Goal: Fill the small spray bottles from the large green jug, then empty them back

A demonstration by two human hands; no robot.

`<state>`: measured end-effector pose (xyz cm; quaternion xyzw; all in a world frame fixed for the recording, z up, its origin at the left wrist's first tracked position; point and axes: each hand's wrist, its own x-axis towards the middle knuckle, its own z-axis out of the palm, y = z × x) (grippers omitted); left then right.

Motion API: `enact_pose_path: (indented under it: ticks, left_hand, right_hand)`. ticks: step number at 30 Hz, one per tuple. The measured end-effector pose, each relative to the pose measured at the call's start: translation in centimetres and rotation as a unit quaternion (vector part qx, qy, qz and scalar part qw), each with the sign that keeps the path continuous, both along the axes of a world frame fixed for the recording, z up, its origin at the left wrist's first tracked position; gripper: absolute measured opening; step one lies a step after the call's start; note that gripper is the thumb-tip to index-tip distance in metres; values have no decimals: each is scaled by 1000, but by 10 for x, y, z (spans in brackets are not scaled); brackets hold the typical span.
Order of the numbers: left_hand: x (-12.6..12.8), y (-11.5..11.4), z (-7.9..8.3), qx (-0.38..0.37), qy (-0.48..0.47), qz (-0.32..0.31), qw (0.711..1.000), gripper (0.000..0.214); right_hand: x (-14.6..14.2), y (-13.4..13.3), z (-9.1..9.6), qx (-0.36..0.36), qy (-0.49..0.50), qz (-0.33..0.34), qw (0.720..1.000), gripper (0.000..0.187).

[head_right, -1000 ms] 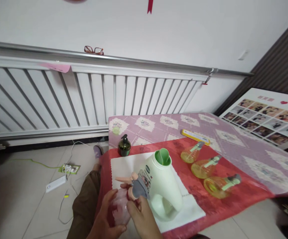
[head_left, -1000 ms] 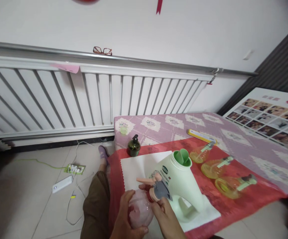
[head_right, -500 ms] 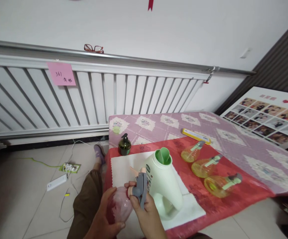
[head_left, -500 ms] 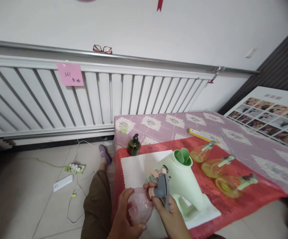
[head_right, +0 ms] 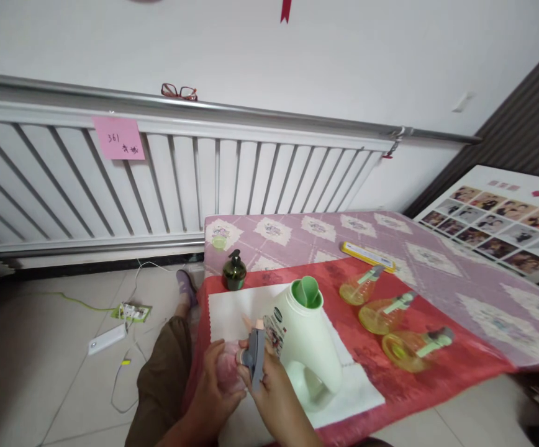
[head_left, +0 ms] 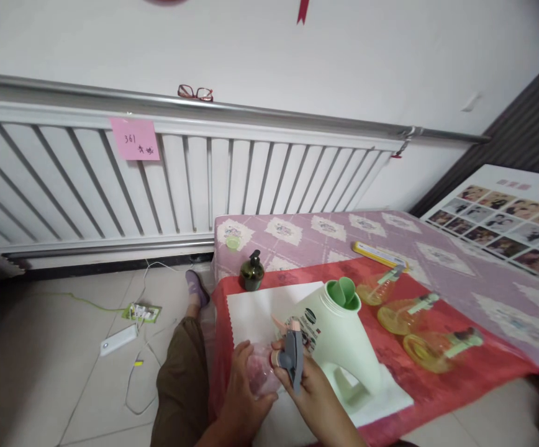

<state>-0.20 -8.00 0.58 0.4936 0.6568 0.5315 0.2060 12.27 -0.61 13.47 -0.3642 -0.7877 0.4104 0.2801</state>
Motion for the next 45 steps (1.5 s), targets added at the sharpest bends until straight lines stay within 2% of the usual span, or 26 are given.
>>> enact_pose_path:
  ticks: [3,8,15,18,23,28,32,35,38,42,45]
  left_hand:
    - [0,3,-8,-30,18,-14,999,86]
    - [-2,4,-10,-60,36,-24,997,88]
    - [-6,3,-2,-35,30,-46,998,89]
    - [-11,2,9,-11,18,-60,998,90]
    - [-29,-3,35,-5,49,-96,994,96]
    - [-53,-16,61,51,57,-107,991,105]
    - [-63,-25,79,71,17,-148,986,96]
    - [-64,-29,90,51,-24,-167,984,88]
    - [-63,-31,98,1,-98,-185,978,85]
    - [-61,-32,105,-87,-211,-220,949,82]
    - [-61,-33,107,-96,-235,-228,940,80]
  right_hand:
    - [3,2,-11,5,-2,-21,1000,25]
    - [2,1,-18,-51,26,-81,995,39]
    - [6,6,1,-9,-29,-18,999,38]
    - [11,10,11,-16,-37,-9,999,40]
    - [22,13,23,-82,-23,-24,996,42]
    - [34,12,22,-140,-3,-51,989,50]
    - [37,6,23,-142,23,-58,988,53]
    - [37,3,28,-137,33,-53,989,52]
    - [38,2,32,-136,31,-41,989,52]
    - [41,5,38,-139,27,5,990,48]
    - [40,6,44,-143,23,21,989,49]
